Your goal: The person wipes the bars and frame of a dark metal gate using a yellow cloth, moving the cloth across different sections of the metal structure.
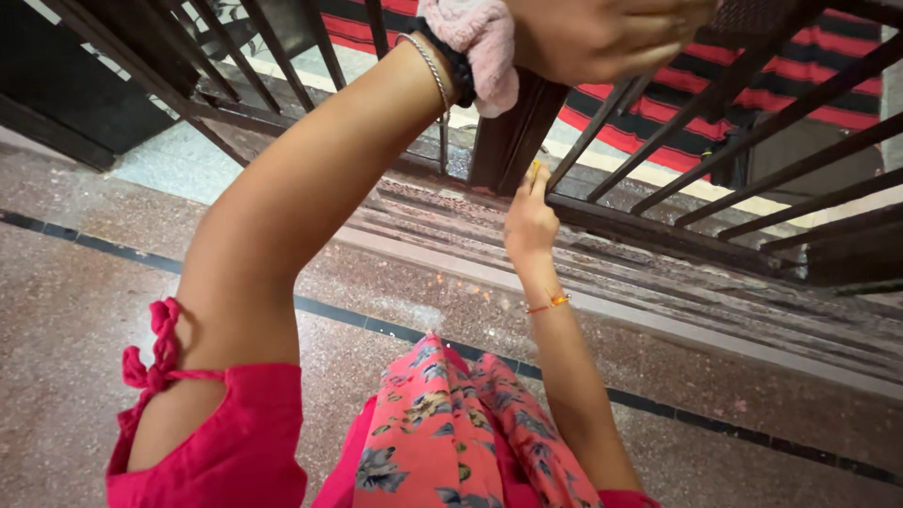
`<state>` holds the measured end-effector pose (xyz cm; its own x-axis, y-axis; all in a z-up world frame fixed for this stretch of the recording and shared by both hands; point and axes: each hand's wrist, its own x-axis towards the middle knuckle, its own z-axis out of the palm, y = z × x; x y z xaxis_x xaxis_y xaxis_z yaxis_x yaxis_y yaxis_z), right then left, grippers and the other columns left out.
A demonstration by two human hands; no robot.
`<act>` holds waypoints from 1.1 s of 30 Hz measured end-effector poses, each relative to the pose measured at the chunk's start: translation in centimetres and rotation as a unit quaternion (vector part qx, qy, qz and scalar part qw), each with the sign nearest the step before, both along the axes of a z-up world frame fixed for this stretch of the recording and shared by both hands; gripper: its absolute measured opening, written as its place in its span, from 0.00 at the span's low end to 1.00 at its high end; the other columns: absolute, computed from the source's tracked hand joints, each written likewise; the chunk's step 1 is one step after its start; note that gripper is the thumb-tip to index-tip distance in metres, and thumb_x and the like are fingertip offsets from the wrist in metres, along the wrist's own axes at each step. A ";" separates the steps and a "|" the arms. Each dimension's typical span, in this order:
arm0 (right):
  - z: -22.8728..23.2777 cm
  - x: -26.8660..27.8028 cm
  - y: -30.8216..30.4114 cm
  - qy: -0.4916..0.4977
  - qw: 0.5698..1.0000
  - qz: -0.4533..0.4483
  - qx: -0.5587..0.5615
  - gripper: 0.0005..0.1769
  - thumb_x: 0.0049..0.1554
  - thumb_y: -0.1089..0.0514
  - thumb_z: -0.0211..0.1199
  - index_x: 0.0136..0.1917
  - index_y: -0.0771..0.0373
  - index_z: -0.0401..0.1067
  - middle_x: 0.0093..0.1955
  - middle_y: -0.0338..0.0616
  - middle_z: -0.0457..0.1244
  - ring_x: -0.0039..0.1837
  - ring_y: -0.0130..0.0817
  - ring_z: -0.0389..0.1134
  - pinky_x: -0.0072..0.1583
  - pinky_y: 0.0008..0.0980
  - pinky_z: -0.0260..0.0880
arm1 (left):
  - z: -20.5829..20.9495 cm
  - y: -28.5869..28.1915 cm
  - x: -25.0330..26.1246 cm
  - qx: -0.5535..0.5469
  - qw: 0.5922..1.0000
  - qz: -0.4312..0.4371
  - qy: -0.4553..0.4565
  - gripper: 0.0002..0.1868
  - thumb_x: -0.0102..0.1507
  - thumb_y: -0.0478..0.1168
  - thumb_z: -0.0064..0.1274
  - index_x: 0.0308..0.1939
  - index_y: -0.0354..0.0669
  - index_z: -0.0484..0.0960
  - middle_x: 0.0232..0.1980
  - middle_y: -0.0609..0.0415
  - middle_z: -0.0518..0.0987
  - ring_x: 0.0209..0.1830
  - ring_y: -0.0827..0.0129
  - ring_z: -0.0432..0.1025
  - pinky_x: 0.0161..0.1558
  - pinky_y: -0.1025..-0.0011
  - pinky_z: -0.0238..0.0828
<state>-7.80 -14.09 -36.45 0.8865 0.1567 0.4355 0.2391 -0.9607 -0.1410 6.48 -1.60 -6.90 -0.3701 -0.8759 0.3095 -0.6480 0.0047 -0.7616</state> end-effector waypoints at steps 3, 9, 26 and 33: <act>-0.4 -0.8 -0.1 0.011 1.000 -0.011 -0.011 0.39 0.54 0.67 0.57 0.79 0.68 0.55 0.80 0.64 0.50 0.32 0.48 0.68 0.36 0.41 0.71 | -0.3 -0.4 -0.3 -0.010 0.996 0.037 -0.080 0.17 0.73 0.39 0.48 0.55 0.22 0.76 0.68 0.32 0.71 0.72 0.50 0.66 0.78 0.61 0.58; -1.0 -1.3 0.2 -0.004 1.000 -0.010 0.017 0.41 0.52 0.67 0.57 0.78 0.68 0.56 0.80 0.64 0.51 0.32 0.49 0.69 0.36 0.41 0.71 | 1.6 0.8 -1.2 -0.018 0.999 -0.011 -0.032 0.19 0.70 0.39 0.47 0.57 0.21 0.75 0.68 0.31 0.72 0.73 0.52 0.67 0.78 0.63 0.61; 0.6 -0.5 -0.4 0.093 0.992 0.024 0.084 0.45 0.51 0.67 0.60 0.80 0.70 0.50 0.84 0.61 0.42 0.39 0.58 0.71 0.39 0.47 0.72 | -1.8 -0.3 0.5 -0.039 0.996 0.048 -0.059 0.17 0.72 0.39 0.49 0.61 0.28 0.75 0.68 0.41 0.74 0.70 0.59 0.69 0.75 0.66 0.65; 0.8 -2.9 0.4 0.028 0.991 0.035 0.126 0.42 0.49 0.68 0.60 0.77 0.69 0.55 0.82 0.58 0.47 0.44 0.58 0.71 0.44 0.48 0.72 | -1.1 0.2 0.4 -0.032 0.995 0.036 -0.086 0.15 0.72 0.39 0.48 0.57 0.31 0.74 0.69 0.41 0.74 0.72 0.59 0.68 0.75 0.67 0.63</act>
